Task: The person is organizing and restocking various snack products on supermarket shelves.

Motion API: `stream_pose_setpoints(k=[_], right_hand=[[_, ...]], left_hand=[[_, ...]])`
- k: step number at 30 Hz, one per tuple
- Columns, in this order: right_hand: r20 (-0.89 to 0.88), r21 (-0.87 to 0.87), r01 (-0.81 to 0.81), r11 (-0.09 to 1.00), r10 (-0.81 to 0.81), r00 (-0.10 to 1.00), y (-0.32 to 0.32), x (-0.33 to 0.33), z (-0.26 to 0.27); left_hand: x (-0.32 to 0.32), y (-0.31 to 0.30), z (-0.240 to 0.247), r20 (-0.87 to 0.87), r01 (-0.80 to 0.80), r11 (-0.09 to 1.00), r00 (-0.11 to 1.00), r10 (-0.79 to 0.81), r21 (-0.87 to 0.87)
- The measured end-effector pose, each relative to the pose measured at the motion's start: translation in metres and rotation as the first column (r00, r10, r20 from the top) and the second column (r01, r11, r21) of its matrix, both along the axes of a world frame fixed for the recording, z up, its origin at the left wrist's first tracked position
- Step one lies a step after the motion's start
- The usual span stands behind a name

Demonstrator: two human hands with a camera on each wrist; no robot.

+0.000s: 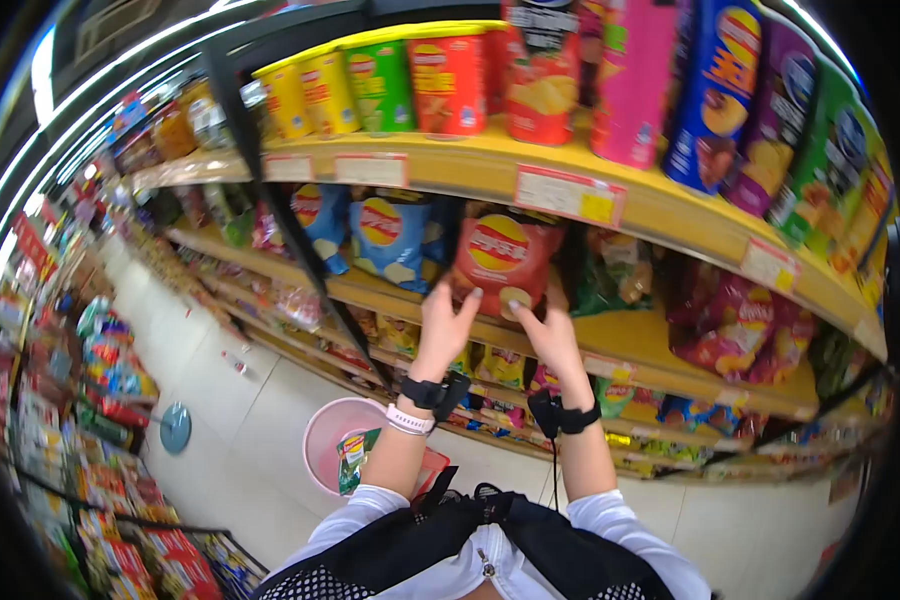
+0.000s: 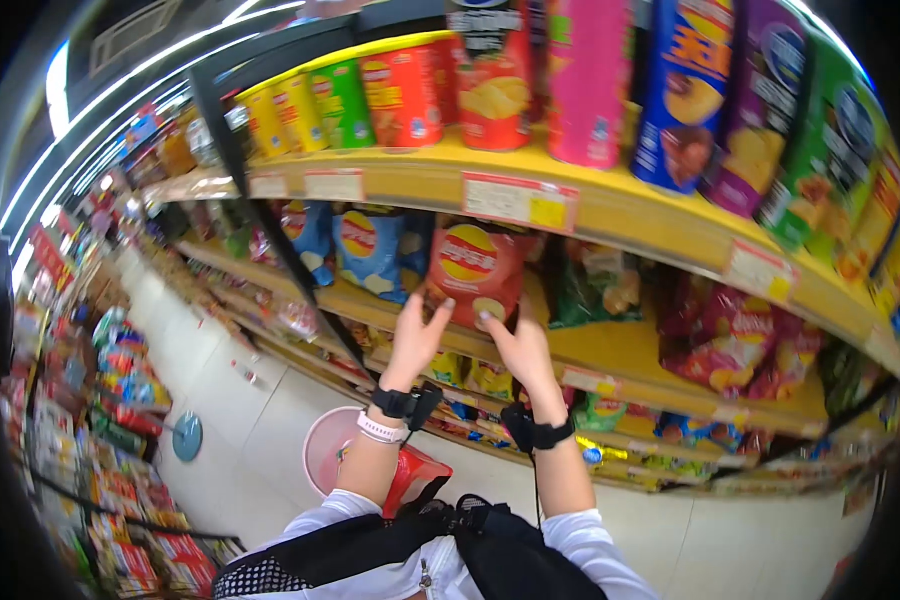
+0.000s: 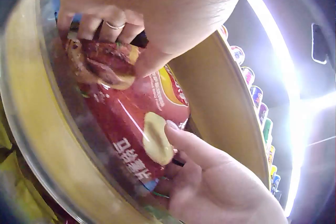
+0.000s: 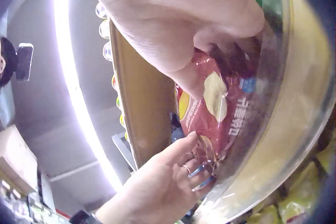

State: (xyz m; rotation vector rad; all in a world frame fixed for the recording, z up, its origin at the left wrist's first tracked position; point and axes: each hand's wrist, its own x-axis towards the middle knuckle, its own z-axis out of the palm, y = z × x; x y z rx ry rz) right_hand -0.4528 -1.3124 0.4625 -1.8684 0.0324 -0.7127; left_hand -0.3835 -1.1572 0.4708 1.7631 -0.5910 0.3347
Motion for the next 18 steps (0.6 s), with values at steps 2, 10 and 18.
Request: stream_pose_setpoints(k=[2,10,18], right_hand=[[0.03,-0.024,0.058,0.998,-0.057,0.998,0.003,-0.002,0.004],[0.063,0.292,-0.064,0.954,0.048,0.997,0.037,-0.05,-0.003],[-0.201,0.497,-0.388,0.776,0.538,0.819,0.109,-0.065,-0.04]], left_hand=[[-0.006,-0.001,0.002,0.06,0.002,0.992,0.998,0.006,-0.125],[-0.068,0.068,0.024,0.085,0.047,0.999,0.995,-0.048,0.014],[-0.1,0.178,-0.038,-0.494,0.221,0.925,0.794,-0.355,-0.31]])
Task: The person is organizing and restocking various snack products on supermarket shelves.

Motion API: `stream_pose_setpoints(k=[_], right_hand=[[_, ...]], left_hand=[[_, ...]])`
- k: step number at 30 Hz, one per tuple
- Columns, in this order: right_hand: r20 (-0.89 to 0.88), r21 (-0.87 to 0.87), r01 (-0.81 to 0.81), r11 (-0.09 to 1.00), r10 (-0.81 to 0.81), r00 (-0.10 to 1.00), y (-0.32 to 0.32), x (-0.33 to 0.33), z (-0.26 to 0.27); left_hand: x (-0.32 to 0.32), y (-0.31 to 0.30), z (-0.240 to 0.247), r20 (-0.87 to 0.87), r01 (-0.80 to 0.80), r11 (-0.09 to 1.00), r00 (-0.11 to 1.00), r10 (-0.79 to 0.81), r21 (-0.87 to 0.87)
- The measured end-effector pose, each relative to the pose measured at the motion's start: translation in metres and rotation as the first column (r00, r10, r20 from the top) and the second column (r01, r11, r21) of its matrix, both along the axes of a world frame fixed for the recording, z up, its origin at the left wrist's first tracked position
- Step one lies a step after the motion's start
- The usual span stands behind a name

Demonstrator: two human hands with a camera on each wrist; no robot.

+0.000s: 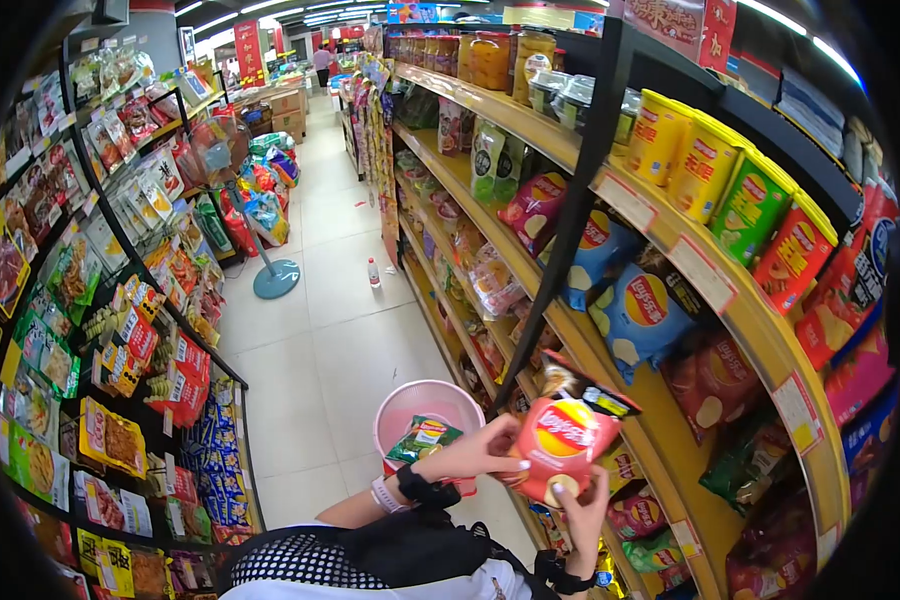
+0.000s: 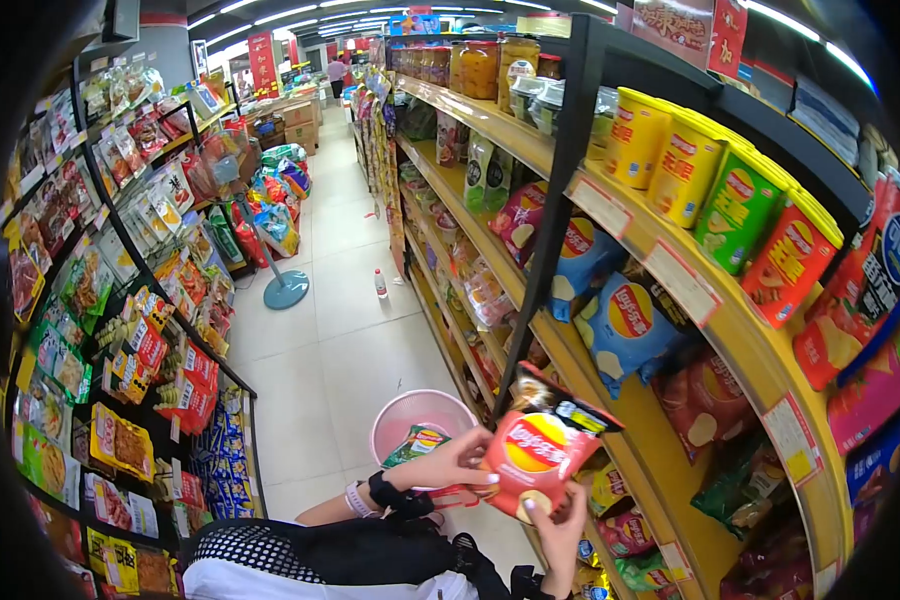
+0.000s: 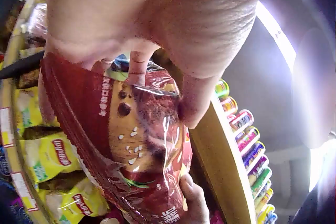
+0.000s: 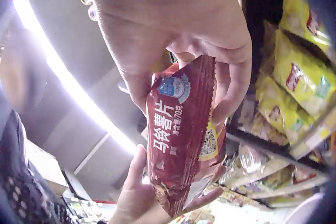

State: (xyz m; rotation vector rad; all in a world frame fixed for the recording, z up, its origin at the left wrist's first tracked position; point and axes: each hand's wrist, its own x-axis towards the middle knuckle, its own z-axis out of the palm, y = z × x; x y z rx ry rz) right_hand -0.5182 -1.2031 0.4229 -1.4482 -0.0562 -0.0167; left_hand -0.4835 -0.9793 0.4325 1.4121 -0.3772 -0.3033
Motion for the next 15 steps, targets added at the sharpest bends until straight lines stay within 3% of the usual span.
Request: stream_pose_setpoints(k=[2,4,5,7,8,9,10,12,13,14,15], right_hand=[[-0.003,0.002,-0.142,0.99,0.142,0.99,0.028,0.009,-0.011],[-0.193,0.036,-0.257,0.966,0.259,0.947,0.049,0.025,-0.042],[-0.206,0.016,-0.325,0.946,0.321,0.924,0.061,0.033,-0.059],[-0.297,-0.034,-0.436,0.899,0.407,0.864,0.088,0.048,-0.087],[-0.371,-0.058,-0.481,0.875,0.428,0.824,0.102,0.053,-0.097],[-0.381,-0.218,-0.533,0.818,0.432,0.818,0.114,0.059,-0.111],[-0.499,-0.068,-0.548,0.834,0.447,0.742,0.126,0.063,-0.131],[-0.542,-0.008,-0.582,0.813,0.486,0.686,0.147,0.07,-0.176],[-0.539,0.0,-0.58,0.815,0.488,0.686,0.156,0.072,-0.187],[-0.561,-0.085,-0.666,0.741,0.517,0.647,0.164,0.076,-0.196],[-0.584,-0.169,-0.74,0.65,0.539,0.607,0.173,0.08,-0.203]], left_hand=[[-0.011,0.03,-0.025,-0.113,-0.042,0.997,0.993,0.034,-0.063],[-0.023,0.06,-0.042,-0.257,-0.116,0.993,0.961,0.107,-0.023],[-0.026,0.073,-0.067,-0.272,-0.11,0.994,0.957,0.101,-0.018],[-0.027,0.099,-0.129,-0.496,-0.187,0.98,0.859,0.126,-0.075],[-0.029,0.107,-0.139,-0.509,-0.178,0.982,0.852,0.12,-0.066],[-0.031,0.114,-0.147,-0.566,-0.29,0.957,0.788,0.242,0.005],[-0.034,0.121,-0.156,-0.609,-0.393,0.916,0.707,0.36,0.085],[-0.039,0.14,-0.196,-0.652,-0.396,0.91,0.66,0.374,0.122],[-0.038,0.143,-0.204,-0.659,-0.469,0.875,0.623,0.423,0.118],[-0.037,0.149,-0.214,-0.664,-0.54,0.834,0.584,0.468,0.112],[-0.034,0.159,-0.236,-0.584,-0.476,0.836,0.608,0.537,0.273]])
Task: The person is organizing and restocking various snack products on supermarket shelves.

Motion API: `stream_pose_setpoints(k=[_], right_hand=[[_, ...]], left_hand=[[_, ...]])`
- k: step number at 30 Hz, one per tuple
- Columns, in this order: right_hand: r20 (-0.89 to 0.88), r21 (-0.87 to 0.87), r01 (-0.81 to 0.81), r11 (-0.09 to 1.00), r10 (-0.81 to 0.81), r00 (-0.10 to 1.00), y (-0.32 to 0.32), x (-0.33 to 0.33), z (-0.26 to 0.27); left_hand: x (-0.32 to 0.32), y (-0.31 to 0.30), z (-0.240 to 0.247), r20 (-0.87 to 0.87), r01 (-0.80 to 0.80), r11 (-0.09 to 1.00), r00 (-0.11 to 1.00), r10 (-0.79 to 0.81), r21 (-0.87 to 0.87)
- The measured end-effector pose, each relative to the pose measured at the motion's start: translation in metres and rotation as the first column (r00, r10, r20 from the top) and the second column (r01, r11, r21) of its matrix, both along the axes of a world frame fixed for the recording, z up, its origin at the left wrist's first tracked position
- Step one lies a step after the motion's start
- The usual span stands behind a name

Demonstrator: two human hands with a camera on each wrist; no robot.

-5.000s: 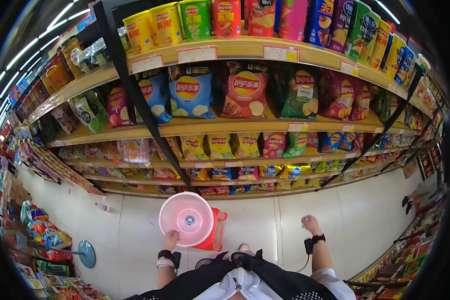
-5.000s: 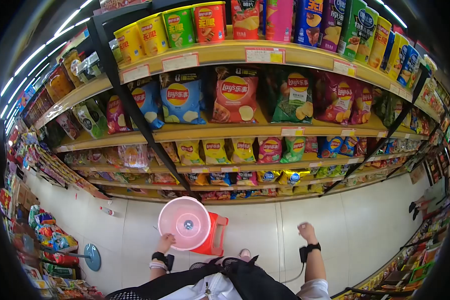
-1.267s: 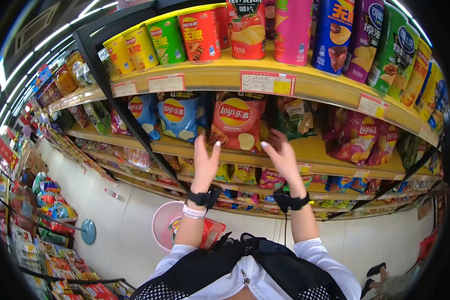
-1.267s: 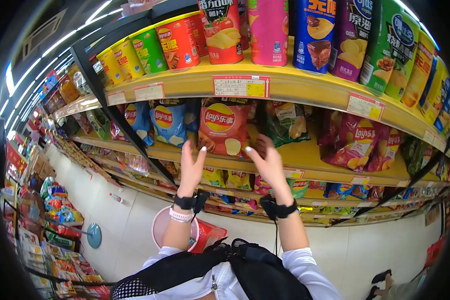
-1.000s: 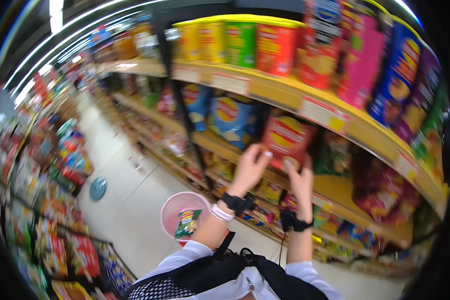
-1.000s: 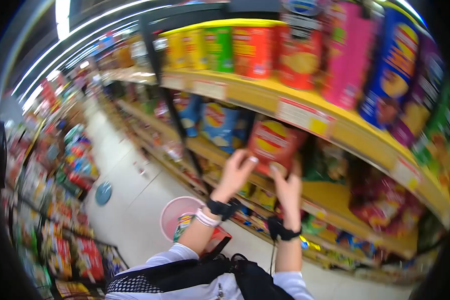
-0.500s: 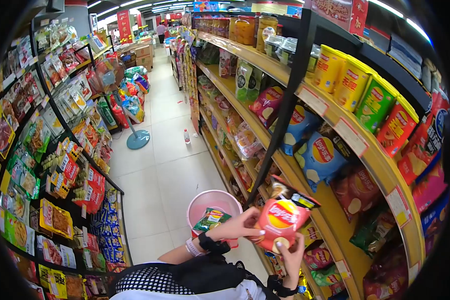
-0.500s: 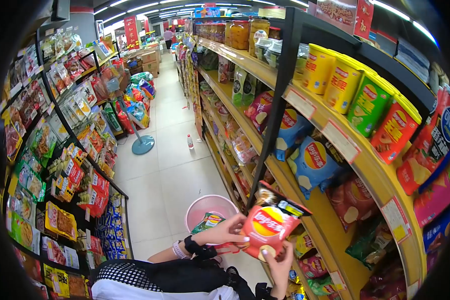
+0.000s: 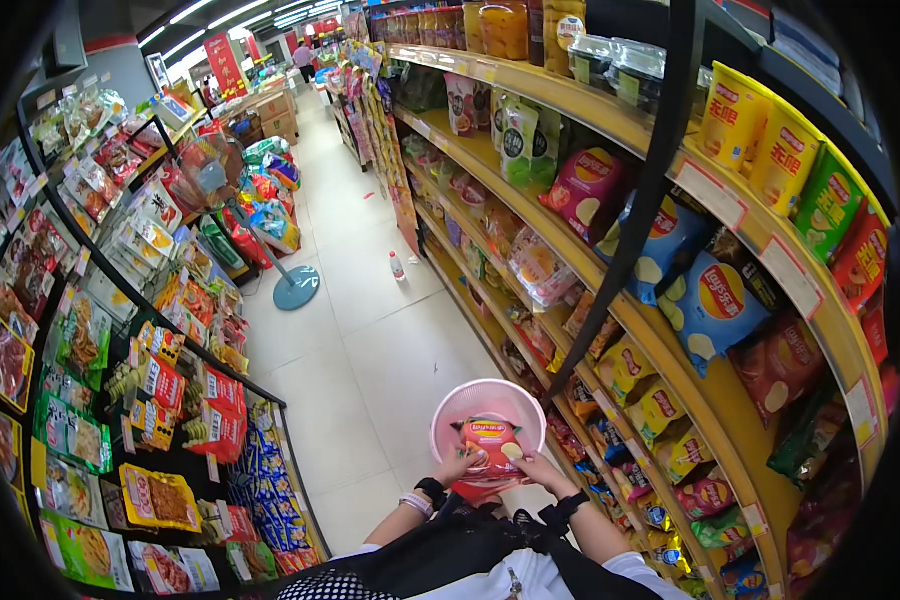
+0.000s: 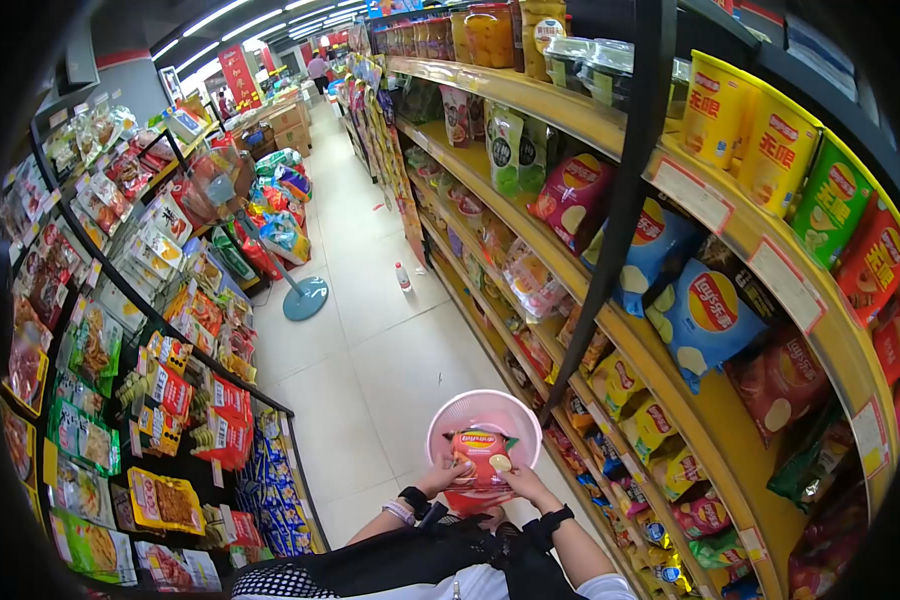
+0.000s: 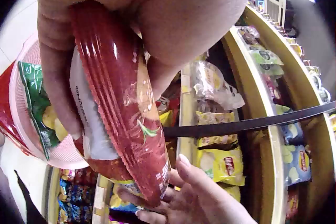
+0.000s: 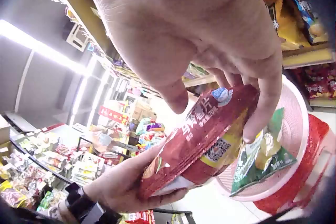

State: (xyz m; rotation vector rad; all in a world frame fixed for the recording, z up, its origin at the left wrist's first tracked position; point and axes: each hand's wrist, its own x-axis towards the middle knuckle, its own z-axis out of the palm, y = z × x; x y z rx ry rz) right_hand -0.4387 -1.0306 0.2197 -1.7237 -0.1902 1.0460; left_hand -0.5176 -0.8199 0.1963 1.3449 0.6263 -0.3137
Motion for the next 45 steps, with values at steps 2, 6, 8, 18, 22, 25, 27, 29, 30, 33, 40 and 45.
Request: stream_pose_setpoints(k=[2,6,8,18,22,25,27,29,30,33,40,45], right_hand=[[0.035,-0.034,0.008,0.999,-0.006,0.999,0.012,0.002,-0.012],[0.055,0.007,0.106,0.994,-0.107,0.993,0.014,-0.002,-0.043],[0.125,-0.012,0.175,0.984,-0.172,0.977,0.013,-0.005,-0.042],[0.137,-0.046,0.163,0.986,-0.155,0.978,-0.039,0.007,-0.024],[0.388,0.083,0.368,0.926,-0.37,0.844,-0.084,0.023,0.045],[0.566,0.296,0.541,0.788,-0.6,0.565,-0.111,0.025,0.15],[0.618,0.49,0.548,0.678,-0.714,0.329,-0.136,0.031,0.198],[0.647,0.61,0.524,0.594,-0.755,0.102,-0.163,0.038,0.231],[0.744,0.498,0.67,0.551,-0.669,-0.003,-0.17,0.035,0.249],[0.84,0.441,0.721,0.534,-0.529,-0.122,-0.185,0.052,0.272],[0.958,0.211,0.805,0.554,-0.282,-0.056,-0.199,0.089,0.25],[0.8,0.347,0.6,0.721,-0.562,0.211,-0.19,0.101,0.263]], left_hand=[[0.005,0.015,-0.024,0.015,0.039,0.992,0.999,-0.041,0.119],[0.023,0.029,-0.04,0.04,0.076,0.984,0.996,-0.083,0.16],[0.026,0.035,-0.053,0.049,0.072,0.989,0.996,-0.078,0.13],[0.018,0.037,-0.047,-0.059,0.319,0.816,0.941,-0.333,0.483],[0.009,0.04,-0.066,-0.199,0.521,0.635,0.837,-0.509,0.57],[0.0,0.029,-0.04,-0.184,0.576,0.562,0.777,-0.602,0.594],[-0.003,0.017,-0.018,-0.237,0.593,0.551,0.776,-0.584,0.587],[-0.004,0.007,-0.006,-0.29,0.612,0.541,0.773,-0.564,0.577],[-0.006,0.002,-0.004,-0.262,0.585,0.55,0.79,-0.555,0.596],[-0.007,-0.014,0.022,-0.258,0.587,0.535,0.783,-0.566,0.608],[-0.024,-0.032,0.022,-0.205,0.535,0.628,0.829,-0.521,0.565],[-0.04,-0.026,-0.007,-0.224,0.546,0.632,0.825,-0.518,0.55]])
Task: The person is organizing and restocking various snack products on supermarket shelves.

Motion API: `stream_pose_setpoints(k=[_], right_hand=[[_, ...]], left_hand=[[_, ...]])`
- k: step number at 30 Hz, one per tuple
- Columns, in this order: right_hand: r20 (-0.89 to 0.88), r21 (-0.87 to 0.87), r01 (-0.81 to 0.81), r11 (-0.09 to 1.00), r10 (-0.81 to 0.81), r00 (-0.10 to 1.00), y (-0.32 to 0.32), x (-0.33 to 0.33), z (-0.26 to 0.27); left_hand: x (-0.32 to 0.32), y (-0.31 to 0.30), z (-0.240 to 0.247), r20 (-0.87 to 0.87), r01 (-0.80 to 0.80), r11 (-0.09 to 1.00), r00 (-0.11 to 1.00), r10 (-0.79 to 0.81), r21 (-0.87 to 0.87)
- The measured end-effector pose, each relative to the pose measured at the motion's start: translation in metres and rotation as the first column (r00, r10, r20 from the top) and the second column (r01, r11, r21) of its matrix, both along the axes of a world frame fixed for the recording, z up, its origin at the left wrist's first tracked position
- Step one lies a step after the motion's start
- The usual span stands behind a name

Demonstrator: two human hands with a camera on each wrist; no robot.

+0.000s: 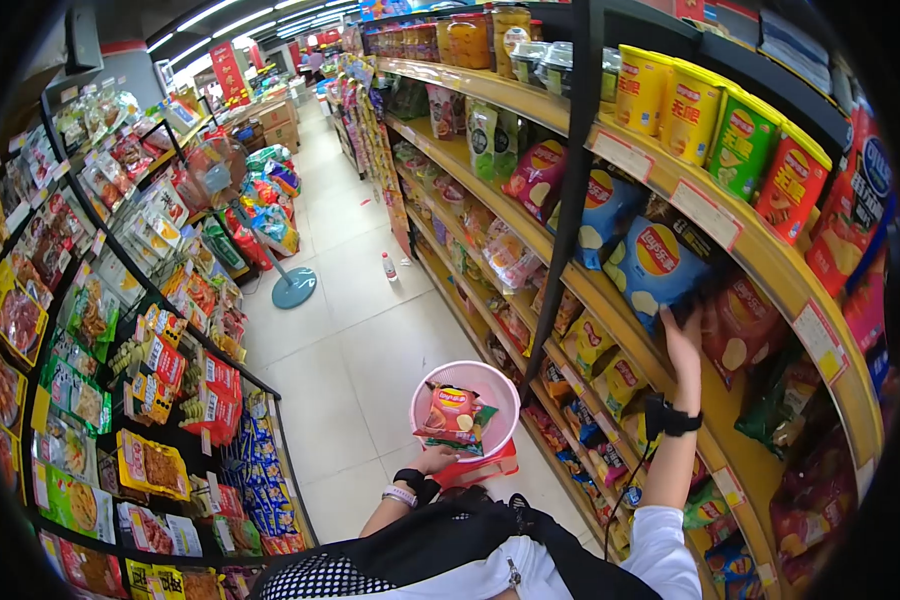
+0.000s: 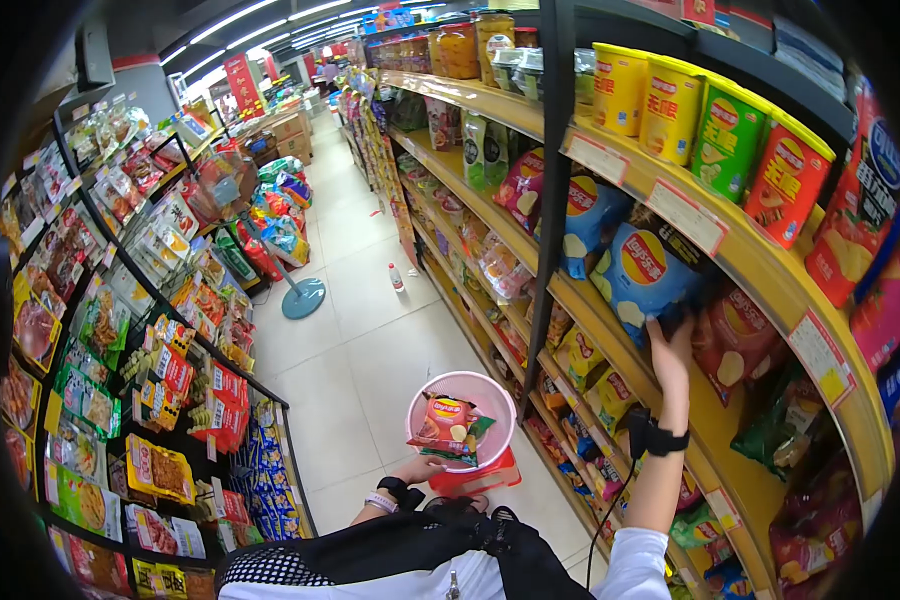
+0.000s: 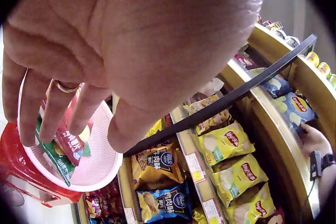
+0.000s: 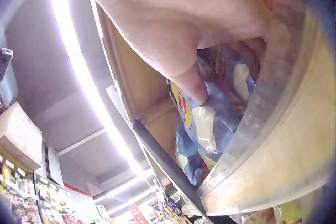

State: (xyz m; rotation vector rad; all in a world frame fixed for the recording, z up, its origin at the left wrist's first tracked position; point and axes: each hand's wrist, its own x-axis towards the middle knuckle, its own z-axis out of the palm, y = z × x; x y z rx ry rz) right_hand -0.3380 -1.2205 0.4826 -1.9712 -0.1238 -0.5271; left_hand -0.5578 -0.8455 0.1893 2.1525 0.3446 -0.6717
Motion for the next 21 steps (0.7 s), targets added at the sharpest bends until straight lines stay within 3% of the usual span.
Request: stream_pose_setpoints(k=[2,4,6,8,10,12,13,16,21], right_hand=[[-0.009,-0.001,-0.009,1.0,0.009,1.0,-0.008,0.014,-0.016],[0.041,-0.13,0.157,0.979,-0.153,0.987,-0.013,0.012,-0.017],[-0.023,-0.139,0.229,0.964,-0.234,0.972,-0.014,-0.002,-0.002],[-0.054,0.085,0.078,0.993,-0.074,0.996,-0.019,-0.008,0.0],[-0.056,0.046,0.098,0.994,-0.095,0.994,-0.014,-0.011,0.003],[-0.068,-0.053,0.03,0.998,-0.033,0.997,-0.001,0.002,-0.002],[-0.082,0.054,-0.023,0.998,0.027,0.996,-0.004,0.005,-0.007],[-0.015,0.077,-0.14,0.987,0.142,0.99,-0.001,0.038,-0.031],[-0.004,0.05,-0.065,0.997,0.065,0.998,0.019,0.039,-0.028]], left_hand=[[-0.003,0.004,-0.006,0.038,-0.013,0.997,0.999,0.016,-0.077],[-0.004,0.007,-0.003,0.008,-0.031,0.997,0.999,0.032,-0.072],[0.0,0.009,0.004,-0.012,-0.058,0.996,0.998,0.057,-0.072],[0.005,0.01,0.002,-0.024,-0.043,0.999,0.999,0.043,-0.016],[0.015,0.01,-0.009,-0.02,0.008,1.0,1.0,-0.008,-0.023],[0.03,0.005,0.013,-0.024,0.152,0.988,0.988,-0.151,0.027],[0.028,-0.001,0.035,0.005,0.157,0.988,0.988,-0.157,0.013],[0.042,-0.002,0.016,0.107,0.14,0.99,0.984,-0.139,-0.005],[0.038,-0.004,0.043,0.07,0.065,0.997,0.996,-0.062,-0.04]])
